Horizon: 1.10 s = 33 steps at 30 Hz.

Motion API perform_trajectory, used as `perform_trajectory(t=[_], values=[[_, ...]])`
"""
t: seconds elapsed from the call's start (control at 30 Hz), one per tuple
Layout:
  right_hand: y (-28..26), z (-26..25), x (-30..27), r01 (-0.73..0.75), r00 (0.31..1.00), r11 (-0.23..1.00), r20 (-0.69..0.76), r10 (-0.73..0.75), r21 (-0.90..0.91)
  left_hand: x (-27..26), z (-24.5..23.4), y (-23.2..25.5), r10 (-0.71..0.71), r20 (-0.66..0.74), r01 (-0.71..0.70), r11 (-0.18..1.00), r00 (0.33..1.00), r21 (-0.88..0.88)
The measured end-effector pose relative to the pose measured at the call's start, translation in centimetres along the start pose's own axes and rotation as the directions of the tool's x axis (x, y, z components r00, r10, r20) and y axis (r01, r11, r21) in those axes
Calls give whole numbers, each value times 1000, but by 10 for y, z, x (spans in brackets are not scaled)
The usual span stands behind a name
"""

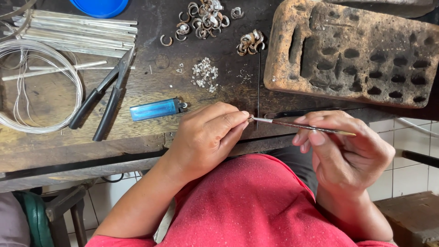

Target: Preparing small metal rings for soldering by using tweezers and a fine applicator to place tiny solder pieces onto each ring.

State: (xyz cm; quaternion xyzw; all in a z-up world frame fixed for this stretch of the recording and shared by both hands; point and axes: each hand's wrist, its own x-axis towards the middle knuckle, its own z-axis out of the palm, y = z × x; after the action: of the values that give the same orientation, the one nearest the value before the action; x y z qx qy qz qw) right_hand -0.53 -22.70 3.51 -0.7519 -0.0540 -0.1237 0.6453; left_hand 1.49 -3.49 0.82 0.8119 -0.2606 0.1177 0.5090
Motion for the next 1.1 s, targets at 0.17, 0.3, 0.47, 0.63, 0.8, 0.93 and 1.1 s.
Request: perform_trajectory(t=[0.17, 0.3, 0.47, 0.63, 0.8, 0.93, 1.1], values=[[-6, 2, 2, 15, 999, 995, 47, -10, -99, 1, 0, 1, -5, 3, 5, 1000, 1000, -14], [-6, 1, 2, 48, 998, 997, 41, -45, -63, 1, -1, 1, -1, -10, 1, 999, 1000, -37], [-7, 0, 3, 70, 994, 991, 88, -61, -115, 2, -1, 1, 1, -1, -1, 1000, 1000, -13], [-19, 2, 5, 94, 993, 979, 89, -79, -179, 1, -1, 1, -7, 1, 7, 1000, 1000, -17], [-26, 3, 11, 319, 930, 889, 290, -226, -329, 1, 0, 1, -14, -12, 14, 1000, 1000, 11], [-24, -3, 10, 362, 913, 876, 310, -264, -319, 1, 1, 0, -17, -14, 17, 999, 1000, 28], [-27, 3, 14, 365, 901, 875, 359, -245, -318, 2, 1, 1, -20, -9, 21, 1000, 1000, 17]])
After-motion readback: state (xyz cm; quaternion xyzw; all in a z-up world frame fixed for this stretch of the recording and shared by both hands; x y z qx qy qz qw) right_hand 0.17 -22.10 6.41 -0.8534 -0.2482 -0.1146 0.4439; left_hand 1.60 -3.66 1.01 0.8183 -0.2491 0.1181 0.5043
